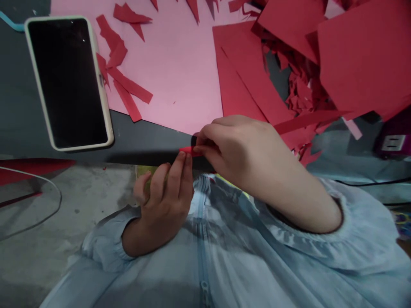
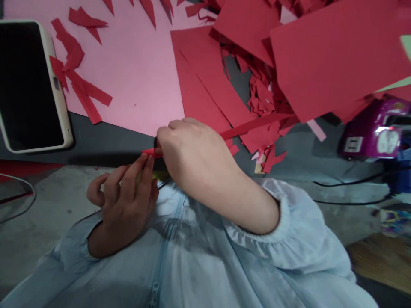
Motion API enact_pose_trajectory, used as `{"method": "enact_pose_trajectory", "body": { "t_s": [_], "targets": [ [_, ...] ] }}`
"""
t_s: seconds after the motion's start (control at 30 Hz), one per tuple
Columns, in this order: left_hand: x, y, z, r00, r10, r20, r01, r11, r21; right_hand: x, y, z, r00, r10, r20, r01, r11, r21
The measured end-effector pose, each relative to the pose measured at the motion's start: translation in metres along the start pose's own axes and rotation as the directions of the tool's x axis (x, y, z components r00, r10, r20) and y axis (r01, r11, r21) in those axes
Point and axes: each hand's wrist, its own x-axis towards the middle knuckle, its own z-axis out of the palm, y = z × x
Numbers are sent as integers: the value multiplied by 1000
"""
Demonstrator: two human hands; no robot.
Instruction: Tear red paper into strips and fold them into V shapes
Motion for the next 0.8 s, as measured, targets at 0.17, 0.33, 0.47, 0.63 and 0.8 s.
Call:
{"method": "enact_pose_trajectory", "body": {
  "t_s": [0.17, 0.33, 0.47, 0.63, 0.8],
  "targets": [
    [-2, -1, -2, 999, 29, 38, -30, 999, 18, -14, 17, -7, 997, 12, -72, -16, 998, -55],
    [-5, -2, -5, 999, 20, 47, -19, 1000, -20, -31, 37, -11, 991, 8, -134, -18, 997, -69],
    [-3, -1, -6, 997, 32, 66, -32, 999, -9, -35, 43, -9, 997, -11, -81, 9, 999, -32],
    [0, 1, -5, 999, 14, 51, -14, 1000, 11, -33, 46, -7, 998, 42, -52, -41, 999, 18],
    [2, 2, -11, 996, 19, 87, -22, 999, 34, -29, 48, -11, 997, 75, -36, -75, 997, 7]
  ]
}}
